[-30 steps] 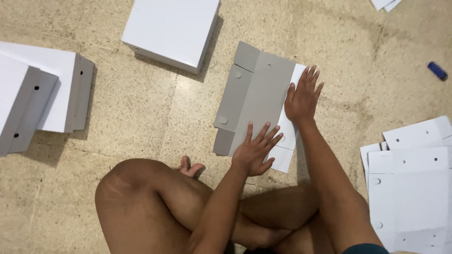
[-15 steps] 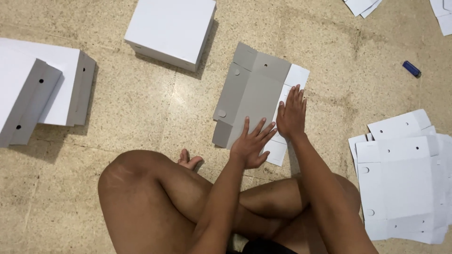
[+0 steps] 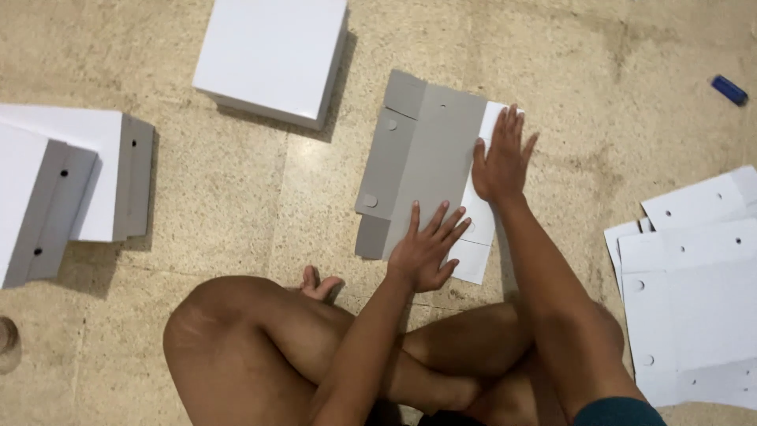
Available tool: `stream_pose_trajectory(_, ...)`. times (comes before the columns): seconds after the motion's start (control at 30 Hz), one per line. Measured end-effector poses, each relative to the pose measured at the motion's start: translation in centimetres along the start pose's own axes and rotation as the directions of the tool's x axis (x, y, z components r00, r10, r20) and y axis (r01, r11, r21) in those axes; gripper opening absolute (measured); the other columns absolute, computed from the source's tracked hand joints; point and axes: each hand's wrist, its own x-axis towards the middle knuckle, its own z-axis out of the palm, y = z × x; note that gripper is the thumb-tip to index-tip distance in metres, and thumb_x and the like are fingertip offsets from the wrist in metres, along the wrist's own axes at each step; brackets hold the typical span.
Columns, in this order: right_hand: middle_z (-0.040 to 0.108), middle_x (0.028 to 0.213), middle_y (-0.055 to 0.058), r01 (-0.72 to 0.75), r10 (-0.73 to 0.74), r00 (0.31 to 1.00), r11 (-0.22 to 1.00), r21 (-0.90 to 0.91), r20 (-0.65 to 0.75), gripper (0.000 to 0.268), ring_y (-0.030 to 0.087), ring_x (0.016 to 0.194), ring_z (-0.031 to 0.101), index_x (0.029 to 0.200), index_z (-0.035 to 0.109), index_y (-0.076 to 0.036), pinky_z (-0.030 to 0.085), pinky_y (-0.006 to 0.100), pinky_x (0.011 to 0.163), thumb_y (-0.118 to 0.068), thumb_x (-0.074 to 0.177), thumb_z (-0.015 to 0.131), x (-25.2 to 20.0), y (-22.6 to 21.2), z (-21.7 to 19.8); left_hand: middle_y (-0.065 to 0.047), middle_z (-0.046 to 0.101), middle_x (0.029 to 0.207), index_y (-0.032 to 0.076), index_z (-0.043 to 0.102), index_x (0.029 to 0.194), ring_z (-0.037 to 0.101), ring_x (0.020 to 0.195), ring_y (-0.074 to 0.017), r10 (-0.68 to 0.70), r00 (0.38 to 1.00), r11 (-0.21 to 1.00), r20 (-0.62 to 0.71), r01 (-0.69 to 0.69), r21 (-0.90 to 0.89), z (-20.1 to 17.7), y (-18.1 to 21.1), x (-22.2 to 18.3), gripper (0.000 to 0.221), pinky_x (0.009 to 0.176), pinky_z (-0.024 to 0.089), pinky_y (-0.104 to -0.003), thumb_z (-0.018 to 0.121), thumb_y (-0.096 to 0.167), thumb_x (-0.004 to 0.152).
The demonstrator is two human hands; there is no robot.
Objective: Manually folding and assembling cardboard boxes from flat pre-cut templates while sitting on the floor.
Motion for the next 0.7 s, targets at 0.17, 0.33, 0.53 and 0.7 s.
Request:
stream_pose_trajectory(0.17, 0.005, 0.169, 0.023, -0.004, 0.003, 0.999, 1.000, -0.020, -0.050, 0.067, 0.037, 0.157, 0.006, 0.162, 0.013, -0.001, -0.002, 0.063, 0.123, -0.036, 0.107, 0.030, 0.0, 0.2, 0.9, -0.003, 0.006, 0.171, 0.020, 0.007, 0.163, 0.006, 0.157, -0.0309, -0.016, 0.999, 0.999, -0.033, 0.014, -0.049, -0.2, 0.0, 0.0, 0.074, 0.122, 0.002, -0.070, 0.024, 0.047, 0.097)
stream_pose_trajectory(0.33, 0.010, 0.167, 0.027, 0.034, -0.033, 0.996, 0.999, 0.015, -0.086, 0.066, 0.042, 0.155, 0.008, 0.160, 0.015, 0.003, 0.002, 0.064, 0.123, -0.035, 0.108, 0.029, -2.6, 0.2, 1.4, -0.004, 0.009, 0.171, 0.017, 0.008, 0.163, 0.007, 0.157, -0.0293, -0.026, 0.995, 0.999, -0.094, 0.024, -0.023, 0.8, 0.2, 0.0, 0.075, 0.122, 0.001, -0.068, 0.023, 0.049, 0.096)
stream_pose_trajectory(0.53, 0.007, 0.168, 0.022, 0.075, -0.076, 0.996, 0.997, 0.005, 0.038, 0.064, 0.038, 0.156, 0.004, 0.160, 0.015, 0.000, 0.000, 0.058, 0.124, -0.037, 0.108, 0.021, -8.1, 0.2, 0.4, 0.000, 0.009, 0.170, 0.017, 0.010, 0.163, 0.007, 0.157, -0.0253, -0.062, 0.994, 0.998, -0.093, 0.063, 0.012, 0.2, 0.8, -0.8, 0.076, 0.124, -0.001, -0.066, 0.020, 0.050, 0.096)
stream_pose_trajectory(0.7, 0.004, 0.169, 0.022, 0.032, -0.031, 0.997, 0.999, -0.013, 0.069, 0.065, 0.037, 0.156, 0.003, 0.161, 0.011, -0.001, 0.000, 0.054, 0.126, -0.038, 0.108, 0.020, -9.7, 1.2, 0.5, 0.002, 0.008, 0.171, 0.019, 0.008, 0.163, 0.007, 0.157, -0.0241, -0.013, 0.999, 0.999, -0.049, 0.015, 0.047, 0.0, 0.8, -0.8, 0.075, 0.123, 0.000, -0.065, 0.019, 0.050, 0.096)
